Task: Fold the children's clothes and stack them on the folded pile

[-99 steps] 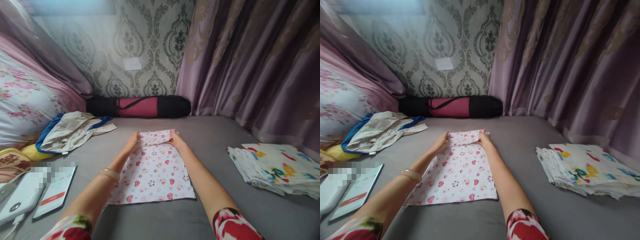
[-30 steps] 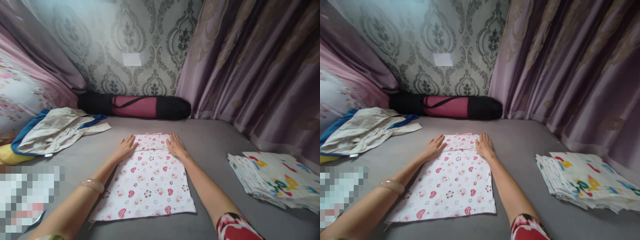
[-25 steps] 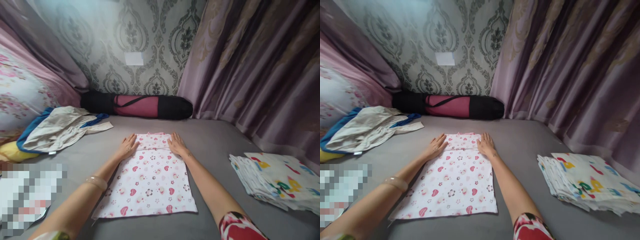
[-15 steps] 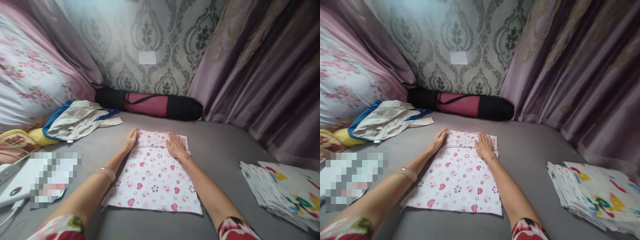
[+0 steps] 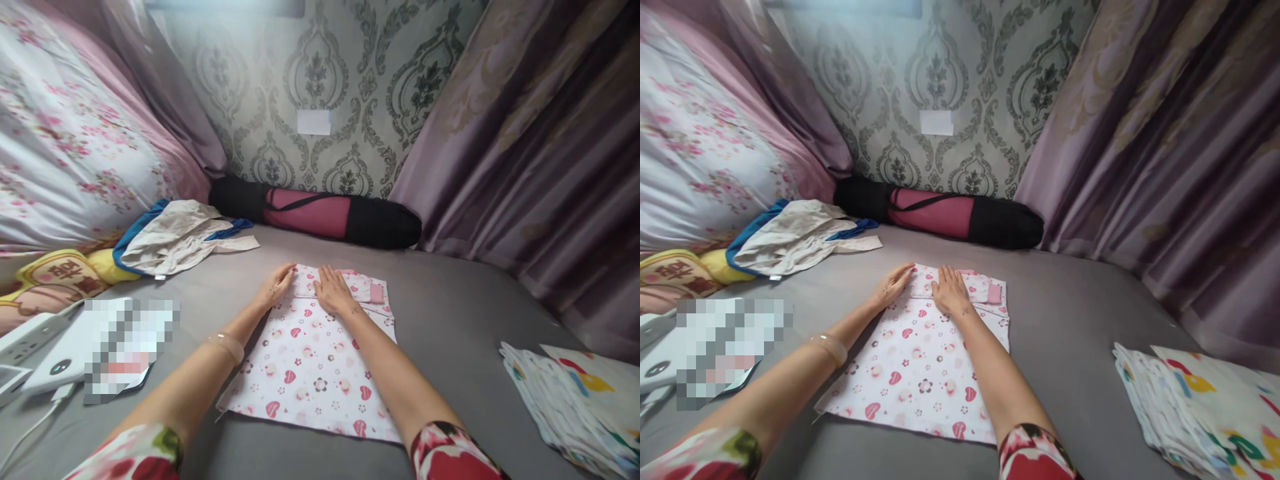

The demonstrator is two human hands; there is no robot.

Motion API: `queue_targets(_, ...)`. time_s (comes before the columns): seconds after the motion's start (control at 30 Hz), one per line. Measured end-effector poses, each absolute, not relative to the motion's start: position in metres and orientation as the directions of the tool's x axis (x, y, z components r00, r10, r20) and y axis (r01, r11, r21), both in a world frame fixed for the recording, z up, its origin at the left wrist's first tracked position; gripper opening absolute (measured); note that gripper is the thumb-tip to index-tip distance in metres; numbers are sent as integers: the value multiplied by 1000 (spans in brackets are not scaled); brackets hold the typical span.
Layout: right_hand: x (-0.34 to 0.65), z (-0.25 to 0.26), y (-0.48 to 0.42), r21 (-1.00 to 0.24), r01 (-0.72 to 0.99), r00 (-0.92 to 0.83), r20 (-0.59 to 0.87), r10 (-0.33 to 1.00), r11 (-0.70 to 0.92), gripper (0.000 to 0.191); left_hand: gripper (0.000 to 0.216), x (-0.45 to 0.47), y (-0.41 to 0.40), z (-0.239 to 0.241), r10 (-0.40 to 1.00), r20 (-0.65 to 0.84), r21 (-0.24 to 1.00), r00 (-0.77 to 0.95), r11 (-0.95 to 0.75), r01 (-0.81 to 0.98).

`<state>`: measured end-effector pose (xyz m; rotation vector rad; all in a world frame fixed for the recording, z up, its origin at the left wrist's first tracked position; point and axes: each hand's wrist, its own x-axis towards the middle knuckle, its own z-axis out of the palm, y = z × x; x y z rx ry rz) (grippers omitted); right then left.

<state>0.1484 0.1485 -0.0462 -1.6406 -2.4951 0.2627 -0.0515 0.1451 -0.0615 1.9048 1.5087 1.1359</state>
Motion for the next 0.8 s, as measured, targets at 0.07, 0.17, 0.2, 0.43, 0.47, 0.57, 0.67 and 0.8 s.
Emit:
queue_targets(0.07,148,-50,152,-230,896,-384,25,923,379,64,49,-52,145,-61,944,323,771,65,-302,560)
queue_targets(0.17,151,-48,152,-237,896,-385,8,923,376,64,48,-52,145,-60,958,287,813,19,-254,524)
queue_targets(0.2,150,-47,150,-239,894,-389,4,921,379,64,49,-52,145,-59,961,277,824,13,-244,512)
queue_targets(0.43,122,-45,122,-265,855,-459,14,889,446,65,47,-55,150,-62,970,244,865,3,-219,451)
queue_targets(0.47,115,-45,119,-274,863,-441,-1,898,424,65,47,-56,151,-63,970,242,874,-15,-212,438)
queue_targets(0.57,98,-46,110,-282,884,-390,-3,921,373,65,48,-58,152,-63,970,237,898,-60,-195,394)
queue_targets(0.67,80,-47,101,-297,874,-398,17,917,384,66,48,-60,150,-61,970,228,914,-85,-184,361)
queue_targets(0.8,65,-47,93,-323,869,-393,6,919,374,68,50,-59,147,-58,973,221,910,-67,-181,374)
